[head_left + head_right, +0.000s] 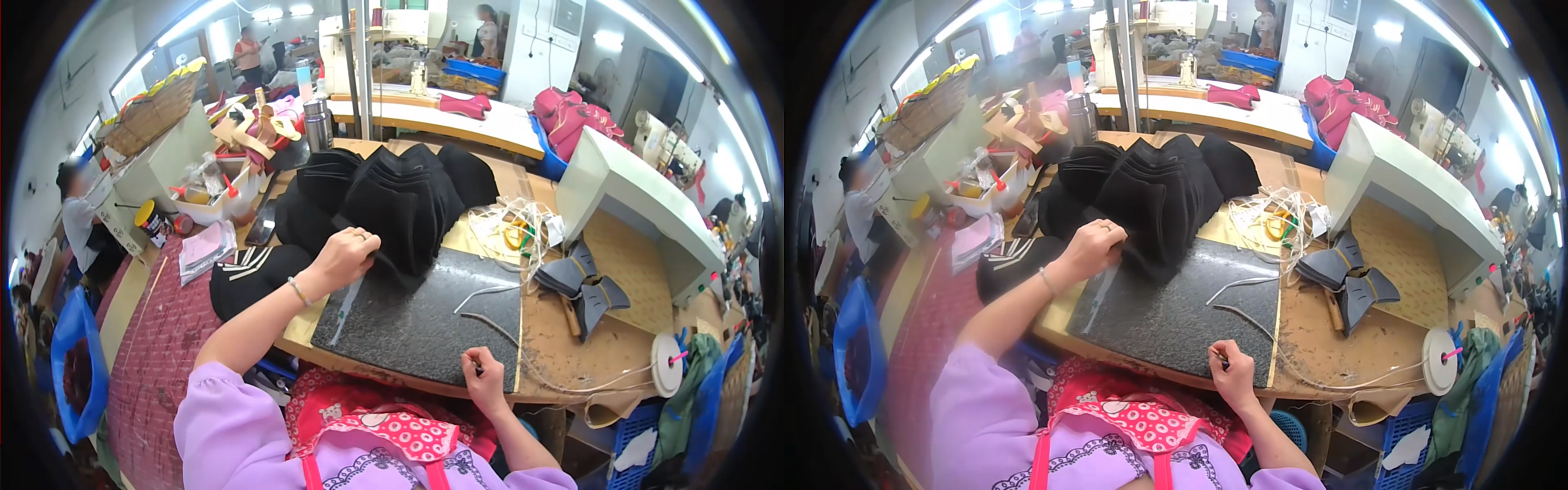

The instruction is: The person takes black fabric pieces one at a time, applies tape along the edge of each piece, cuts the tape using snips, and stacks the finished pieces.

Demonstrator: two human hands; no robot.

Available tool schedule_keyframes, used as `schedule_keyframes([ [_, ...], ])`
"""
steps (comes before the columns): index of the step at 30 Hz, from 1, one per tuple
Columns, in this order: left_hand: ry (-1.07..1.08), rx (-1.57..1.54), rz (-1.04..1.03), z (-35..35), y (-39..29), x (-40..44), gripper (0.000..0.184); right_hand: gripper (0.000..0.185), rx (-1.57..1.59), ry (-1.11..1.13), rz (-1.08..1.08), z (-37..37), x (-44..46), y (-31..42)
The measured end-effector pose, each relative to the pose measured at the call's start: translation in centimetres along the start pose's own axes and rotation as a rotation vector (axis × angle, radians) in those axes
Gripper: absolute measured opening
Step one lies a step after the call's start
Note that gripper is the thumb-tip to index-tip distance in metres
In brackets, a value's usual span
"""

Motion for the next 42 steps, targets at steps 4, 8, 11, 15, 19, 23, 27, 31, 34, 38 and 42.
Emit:
schedule_keyframes([
  [4,-0.21,-0.135,0.018,3.0,-1.3,0.0,0.015,0.006,0.012,-0.028,0.011,-0.2,0.0,0.0],
  [8,-0.3,-0.281,0.006,5.0,-2.4,-0.4,0.017,0.007,0.016,0.001,-0.075,-0.1,-0.1,-0.3],
  [11,-0.292,-0.425,0.077,6.5,-3.8,-1.2,0.015,0.006,0.055,-0.017,-0.099,0.0,0.0,-0.6],
  [15,-0.139,-0.7,0.285,6.0,-4.6,-2.2,0.008,0.007,0.121,-0.041,-0.182,0.5,0.4,-1.1],
  [19,0.074,-1.093,0.37,2.8,-4.5,-2.9,0.009,0.014,0.498,-0.113,-0.366,0.6,0.5,-1.9],
  [23,0.438,-1.24,0.486,0.3,-5.6,-3.7,0.007,0.024,0.586,-0.039,-0.469,1.1,0.9,-0.7],
  [27,0.624,-1.301,0.498,-4.3,-6.5,-5.3,0.016,0.022,0.657,0.126,-0.399,0.9,1.3,1.7],
  [31,0.548,-1.008,0.402,-8.1,-7.9,-7.3,0.019,0.016,0.355,0.334,-0.487,-0.5,1.9,5.0],
  [34,0.344,-0.749,0.417,-7.7,-9.2,-8.5,0.02,0.02,0.191,0.317,-0.355,-1.7,0.6,2.2],
  [38,-0.003,-0.365,0.162,-3.5,-11.4,-8.6,0.034,0.022,0.091,0.24,-0.393,-1.1,-0.2,0.8],
  [42,0.144,-0.381,0.049,-4.8,-13.0,-12.7,0.046,0.017,-0.01,0.271,-0.303,-0.2,0.2,1.5],
])
Point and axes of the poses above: each hand's wrist, its own x-axis towards the middle knuckle, its own z-axis out of the back of the hand, y = z × x, the point moved 5 cm from there along x, towards the middle knuckle, and after that the axes turned 10 degrees about z, right-handed, at the moved point
